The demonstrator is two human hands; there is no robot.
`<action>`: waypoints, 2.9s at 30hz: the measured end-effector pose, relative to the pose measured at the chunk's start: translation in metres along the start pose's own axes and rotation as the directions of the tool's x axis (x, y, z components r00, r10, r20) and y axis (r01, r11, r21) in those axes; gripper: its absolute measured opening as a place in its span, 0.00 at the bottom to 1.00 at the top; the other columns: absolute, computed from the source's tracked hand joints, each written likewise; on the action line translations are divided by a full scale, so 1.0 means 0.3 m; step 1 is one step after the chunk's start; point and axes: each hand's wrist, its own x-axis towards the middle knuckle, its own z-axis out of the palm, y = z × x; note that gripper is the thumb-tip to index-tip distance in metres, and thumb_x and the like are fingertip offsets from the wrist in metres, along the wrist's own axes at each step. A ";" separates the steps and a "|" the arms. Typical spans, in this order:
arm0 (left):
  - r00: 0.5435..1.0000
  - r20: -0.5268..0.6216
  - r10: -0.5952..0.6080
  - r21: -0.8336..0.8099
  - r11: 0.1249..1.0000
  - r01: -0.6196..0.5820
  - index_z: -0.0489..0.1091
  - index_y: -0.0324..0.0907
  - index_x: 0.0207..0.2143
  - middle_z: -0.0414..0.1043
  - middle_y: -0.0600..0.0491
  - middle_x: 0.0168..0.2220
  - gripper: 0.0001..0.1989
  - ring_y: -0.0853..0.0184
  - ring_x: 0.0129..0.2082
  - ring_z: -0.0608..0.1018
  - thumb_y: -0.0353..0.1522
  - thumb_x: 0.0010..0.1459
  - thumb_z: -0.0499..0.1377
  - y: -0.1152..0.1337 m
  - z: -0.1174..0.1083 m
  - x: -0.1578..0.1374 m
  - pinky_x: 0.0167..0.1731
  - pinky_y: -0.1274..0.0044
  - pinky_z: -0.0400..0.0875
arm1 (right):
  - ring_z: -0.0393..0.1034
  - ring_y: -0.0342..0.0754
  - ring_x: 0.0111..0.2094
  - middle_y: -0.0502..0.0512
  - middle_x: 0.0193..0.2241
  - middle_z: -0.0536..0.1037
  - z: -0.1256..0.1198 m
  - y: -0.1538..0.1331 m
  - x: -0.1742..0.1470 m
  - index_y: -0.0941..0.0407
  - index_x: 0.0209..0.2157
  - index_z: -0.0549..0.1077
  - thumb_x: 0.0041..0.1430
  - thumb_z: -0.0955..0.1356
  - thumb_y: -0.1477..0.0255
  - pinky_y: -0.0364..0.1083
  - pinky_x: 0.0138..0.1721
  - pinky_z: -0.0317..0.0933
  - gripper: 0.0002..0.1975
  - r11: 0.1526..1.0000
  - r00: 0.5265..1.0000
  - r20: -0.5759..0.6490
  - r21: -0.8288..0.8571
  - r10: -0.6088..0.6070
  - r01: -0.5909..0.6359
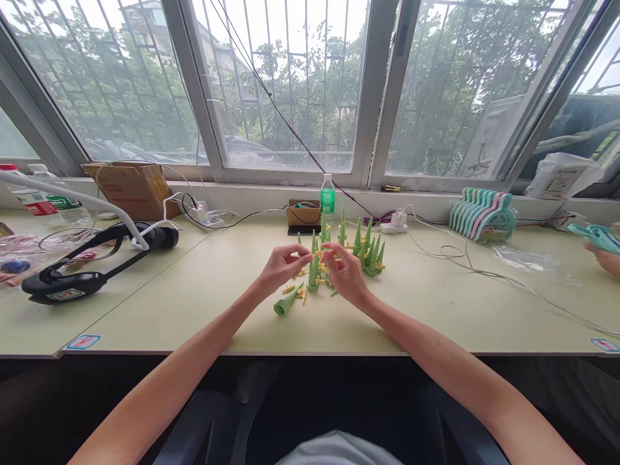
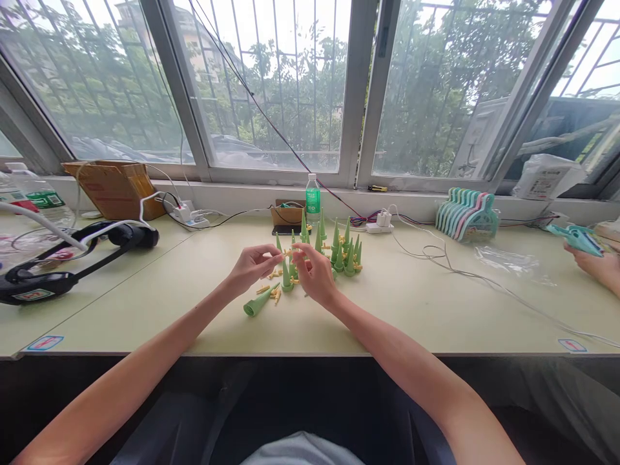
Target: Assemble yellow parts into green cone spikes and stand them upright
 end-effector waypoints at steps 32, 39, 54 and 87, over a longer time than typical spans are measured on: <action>0.996 -0.091 0.001 -0.041 0.999 -0.004 0.65 0.41 0.33 0.57 0.60 0.19 0.21 0.77 0.15 0.60 0.50 0.57 0.59 0.020 0.020 -0.003 0.14 0.83 0.52 | 0.57 0.35 0.17 0.49 0.29 0.70 0.007 0.011 -0.001 0.55 0.34 0.65 0.64 0.61 0.63 0.39 0.18 0.49 0.10 0.998 0.998 -0.045 -0.059 -0.033 0.030; 1.000 -0.009 -0.011 0.127 0.992 0.012 0.70 0.39 0.36 0.61 0.57 0.24 0.21 0.77 0.17 0.60 0.49 0.58 0.58 -0.010 0.021 -0.002 0.16 0.82 0.54 | 0.57 0.35 0.16 0.49 0.28 0.70 0.000 0.004 0.006 0.56 0.33 0.65 0.64 0.62 0.64 0.40 0.18 0.50 0.10 0.995 0.985 -0.171 -0.098 -0.024 0.007; 0.982 0.181 0.052 0.533 0.834 -0.142 0.71 0.38 0.24 0.64 0.56 0.22 0.18 0.75 0.19 0.61 0.43 0.56 0.60 -0.074 0.022 0.008 0.21 0.81 0.58 | 0.55 0.36 0.15 0.48 0.27 0.71 -0.003 0.008 0.012 0.55 0.32 0.64 0.63 0.61 0.64 0.40 0.18 0.49 0.10 0.989 0.981 -0.191 -0.144 -0.013 -0.015; 0.990 -0.137 -0.016 0.122 0.992 0.033 0.63 0.39 0.22 0.52 0.60 0.19 0.21 0.76 0.17 0.59 0.45 0.55 0.62 -0.035 0.036 0.010 0.15 0.82 0.52 | 0.63 0.40 0.18 0.51 0.26 0.75 0.009 0.044 0.008 0.57 0.32 0.71 0.62 0.64 0.62 0.40 0.21 0.56 0.13 0.991 0.996 0.082 -0.134 0.016 -0.005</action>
